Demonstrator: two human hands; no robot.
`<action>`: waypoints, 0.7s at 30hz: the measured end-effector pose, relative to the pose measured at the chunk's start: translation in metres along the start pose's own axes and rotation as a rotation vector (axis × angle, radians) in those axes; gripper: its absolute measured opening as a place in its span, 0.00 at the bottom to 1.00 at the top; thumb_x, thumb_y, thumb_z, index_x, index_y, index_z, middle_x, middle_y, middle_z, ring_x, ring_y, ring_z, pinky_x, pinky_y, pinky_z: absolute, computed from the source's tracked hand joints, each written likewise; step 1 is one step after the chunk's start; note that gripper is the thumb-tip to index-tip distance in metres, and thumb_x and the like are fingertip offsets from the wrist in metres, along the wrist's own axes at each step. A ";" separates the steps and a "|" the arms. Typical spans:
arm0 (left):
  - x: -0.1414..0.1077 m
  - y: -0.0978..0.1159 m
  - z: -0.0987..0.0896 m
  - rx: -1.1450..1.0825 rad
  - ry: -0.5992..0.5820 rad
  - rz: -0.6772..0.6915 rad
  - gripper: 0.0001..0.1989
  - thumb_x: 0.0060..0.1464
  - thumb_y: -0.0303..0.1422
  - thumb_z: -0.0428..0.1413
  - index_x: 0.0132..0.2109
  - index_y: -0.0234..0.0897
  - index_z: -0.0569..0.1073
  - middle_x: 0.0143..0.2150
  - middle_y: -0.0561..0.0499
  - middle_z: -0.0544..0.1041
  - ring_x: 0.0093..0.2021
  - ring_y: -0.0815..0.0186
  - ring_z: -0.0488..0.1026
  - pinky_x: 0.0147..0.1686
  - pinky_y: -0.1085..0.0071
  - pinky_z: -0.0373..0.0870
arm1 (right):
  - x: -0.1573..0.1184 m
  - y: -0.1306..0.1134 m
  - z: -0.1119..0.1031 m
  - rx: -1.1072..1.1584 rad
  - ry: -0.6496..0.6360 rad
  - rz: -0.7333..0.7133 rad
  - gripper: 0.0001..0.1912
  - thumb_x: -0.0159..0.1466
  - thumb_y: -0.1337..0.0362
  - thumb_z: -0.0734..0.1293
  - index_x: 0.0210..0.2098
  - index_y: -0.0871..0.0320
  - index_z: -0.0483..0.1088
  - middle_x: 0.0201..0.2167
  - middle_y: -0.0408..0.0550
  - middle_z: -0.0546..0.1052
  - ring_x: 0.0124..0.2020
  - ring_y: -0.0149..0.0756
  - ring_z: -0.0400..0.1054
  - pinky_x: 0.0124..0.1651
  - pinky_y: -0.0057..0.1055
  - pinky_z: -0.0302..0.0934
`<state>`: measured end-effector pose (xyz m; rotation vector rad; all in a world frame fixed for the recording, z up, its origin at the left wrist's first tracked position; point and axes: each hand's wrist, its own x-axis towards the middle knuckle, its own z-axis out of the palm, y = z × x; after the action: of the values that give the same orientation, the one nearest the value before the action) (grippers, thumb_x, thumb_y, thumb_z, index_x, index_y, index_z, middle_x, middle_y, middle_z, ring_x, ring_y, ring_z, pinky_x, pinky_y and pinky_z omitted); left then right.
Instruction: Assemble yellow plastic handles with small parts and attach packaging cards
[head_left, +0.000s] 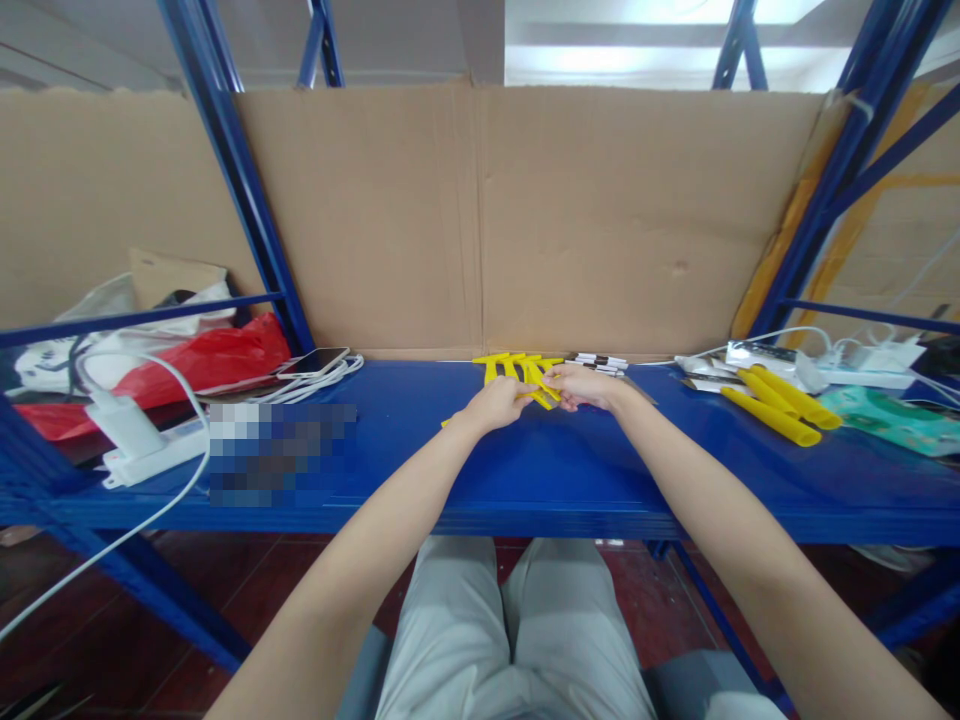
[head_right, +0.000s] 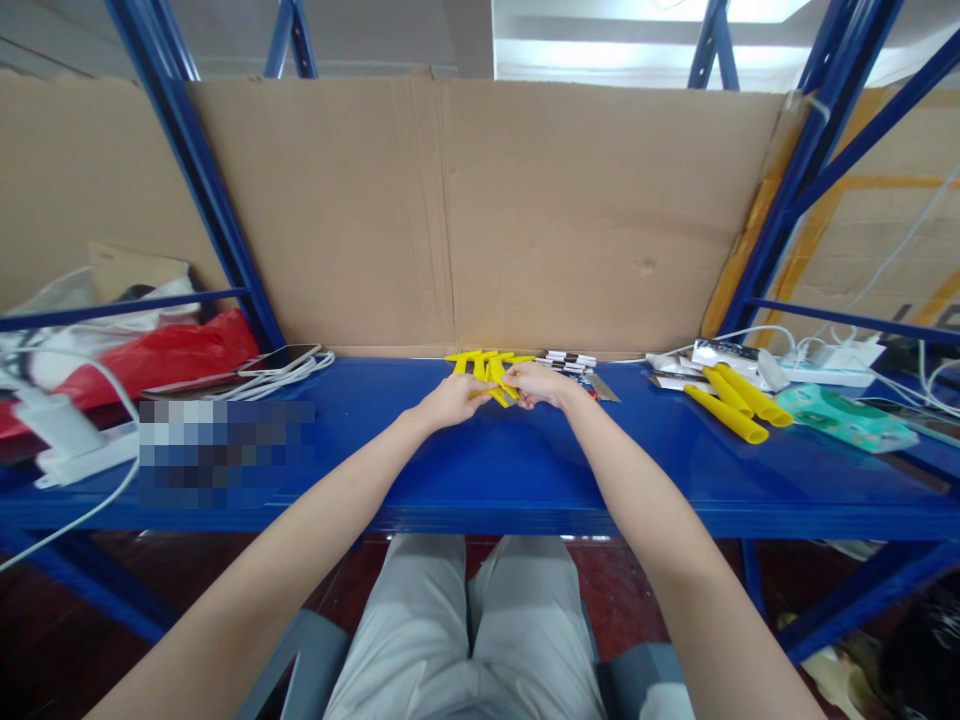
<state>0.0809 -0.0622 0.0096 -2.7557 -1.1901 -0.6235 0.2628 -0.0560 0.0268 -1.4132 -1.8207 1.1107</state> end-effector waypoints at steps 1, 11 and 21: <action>0.000 0.000 0.000 0.000 0.003 -0.001 0.15 0.58 0.29 0.53 0.50 0.40 0.77 0.46 0.46 0.80 0.46 0.60 0.76 0.48 0.65 0.70 | 0.000 0.000 0.001 0.016 -0.001 0.005 0.13 0.64 0.57 0.65 0.28 0.57 0.61 0.11 0.37 0.64 0.11 0.23 0.57 0.15 0.19 0.50; 0.000 0.001 -0.002 -0.071 0.071 -0.041 0.14 0.57 0.29 0.55 0.49 0.42 0.78 0.47 0.46 0.80 0.47 0.60 0.76 0.51 0.62 0.69 | 0.006 0.004 0.003 0.124 -0.001 0.023 0.11 0.66 0.60 0.63 0.29 0.59 0.64 0.11 0.37 0.64 0.11 0.23 0.57 0.14 0.19 0.52; 0.003 0.001 -0.002 -0.086 0.099 -0.151 0.15 0.55 0.31 0.59 0.50 0.43 0.78 0.46 0.47 0.80 0.47 0.60 0.76 0.51 0.64 0.69 | 0.004 0.001 0.004 0.119 0.029 0.034 0.12 0.66 0.60 0.63 0.28 0.59 0.63 0.10 0.36 0.62 0.10 0.23 0.56 0.14 0.18 0.50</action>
<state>0.0826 -0.0617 0.0127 -2.6843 -1.3900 -0.8338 0.2588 -0.0532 0.0236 -1.3886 -1.6873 1.1893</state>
